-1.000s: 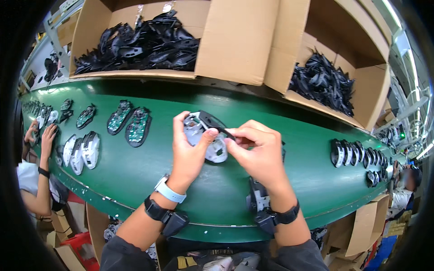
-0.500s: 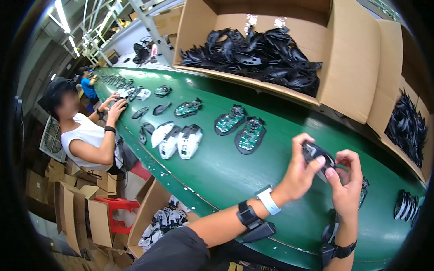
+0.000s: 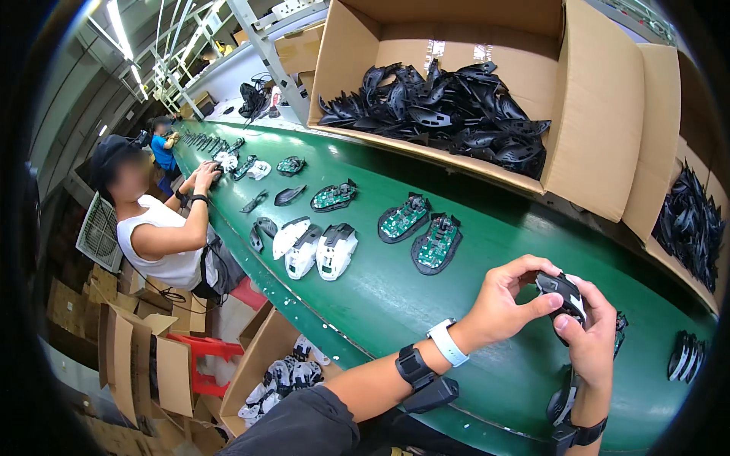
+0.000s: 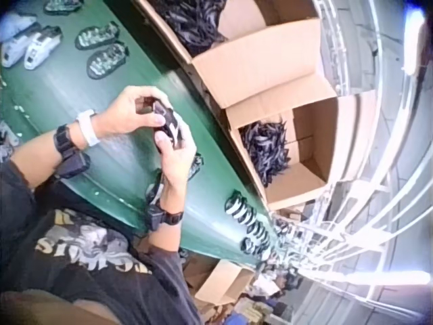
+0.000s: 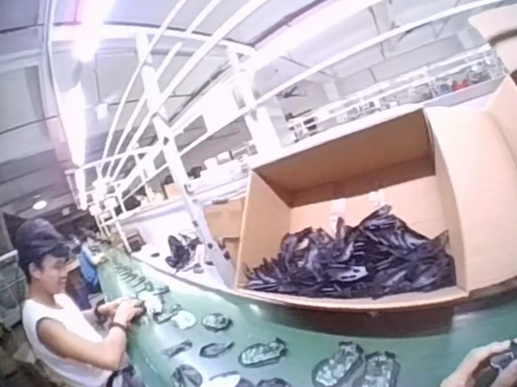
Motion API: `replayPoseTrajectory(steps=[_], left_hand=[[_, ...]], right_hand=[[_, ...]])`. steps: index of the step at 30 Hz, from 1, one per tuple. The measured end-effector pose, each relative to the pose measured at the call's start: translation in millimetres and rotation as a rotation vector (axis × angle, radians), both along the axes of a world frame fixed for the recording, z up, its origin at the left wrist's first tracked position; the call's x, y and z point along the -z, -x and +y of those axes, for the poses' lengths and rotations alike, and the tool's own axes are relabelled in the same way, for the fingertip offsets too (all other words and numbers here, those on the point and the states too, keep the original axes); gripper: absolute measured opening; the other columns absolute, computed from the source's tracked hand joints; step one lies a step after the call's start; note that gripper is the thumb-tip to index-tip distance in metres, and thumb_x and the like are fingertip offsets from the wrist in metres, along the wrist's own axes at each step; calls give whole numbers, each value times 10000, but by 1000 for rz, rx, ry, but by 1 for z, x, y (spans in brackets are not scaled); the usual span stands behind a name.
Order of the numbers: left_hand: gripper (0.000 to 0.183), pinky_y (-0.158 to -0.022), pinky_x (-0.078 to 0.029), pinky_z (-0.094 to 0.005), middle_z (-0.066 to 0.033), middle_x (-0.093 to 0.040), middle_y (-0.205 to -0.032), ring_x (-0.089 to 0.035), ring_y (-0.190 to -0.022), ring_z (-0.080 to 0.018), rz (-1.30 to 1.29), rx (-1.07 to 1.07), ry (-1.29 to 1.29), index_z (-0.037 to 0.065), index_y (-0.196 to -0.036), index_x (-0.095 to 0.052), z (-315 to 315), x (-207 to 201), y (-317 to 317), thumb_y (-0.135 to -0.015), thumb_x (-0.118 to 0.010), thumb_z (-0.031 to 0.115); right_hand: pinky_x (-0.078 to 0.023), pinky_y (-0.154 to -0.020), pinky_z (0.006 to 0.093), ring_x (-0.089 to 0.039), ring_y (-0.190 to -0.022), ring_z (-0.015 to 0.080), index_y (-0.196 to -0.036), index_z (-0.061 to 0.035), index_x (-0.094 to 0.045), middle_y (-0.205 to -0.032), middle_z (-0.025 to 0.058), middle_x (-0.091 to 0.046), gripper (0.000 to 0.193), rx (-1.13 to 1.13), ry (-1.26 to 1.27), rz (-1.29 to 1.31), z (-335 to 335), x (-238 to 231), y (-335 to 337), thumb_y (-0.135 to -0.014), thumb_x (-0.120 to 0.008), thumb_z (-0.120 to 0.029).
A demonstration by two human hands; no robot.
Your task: The person assembles computer mice on a green workbench by hand. They pick up a white mouse shell, insert a black plastic component, and place the assembled unit on the table. The process is repeated for multiple units, with the person occasionally retrieving parts from a cardboard box.
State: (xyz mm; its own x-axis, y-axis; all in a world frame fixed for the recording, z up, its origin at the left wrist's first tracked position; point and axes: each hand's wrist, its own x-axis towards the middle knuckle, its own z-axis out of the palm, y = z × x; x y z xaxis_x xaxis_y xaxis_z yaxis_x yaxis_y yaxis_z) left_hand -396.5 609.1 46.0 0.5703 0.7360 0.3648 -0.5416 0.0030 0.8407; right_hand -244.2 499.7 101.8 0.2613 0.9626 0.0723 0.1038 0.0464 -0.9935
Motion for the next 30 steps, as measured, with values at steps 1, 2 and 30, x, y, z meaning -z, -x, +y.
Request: replayPoseTrajectory(steps=[1,2,30], left_hand=[[361,-1038,-509,-343,-59,-674,-1217,-637,-1154,-154,-6,17,8,40,-1210,-676,0,0,2,-893,-843,73],[369,-1046,-508,-348,-71,-674,-1228,-635,-1172,-164,-13,17,-16,41,-1211,-677,-1,-1,3,-885,-848,73],[416,-1040,-526,-328,-107,-682,-1298,-643,-1207,-168,-10,211,114,44,-1363,-565,9,-3,14,-993,-748,94]], right_hand=[[-506,-957,292,-645,-1064,151,-1333,42,-635,-1144,60,-683,661,10,-20,-23,-1,-1,1,-770,-840,-238],[-507,-964,298,-650,-1070,157,-1325,44,-640,-1137,61,-685,677,19,-40,-46,-1,-1,1,-748,-856,-238],[-424,-1176,463,-568,-1392,406,-1389,-38,-648,-1459,226,-613,521,-78,-264,-527,2,-11,16,-883,-762,-84]])
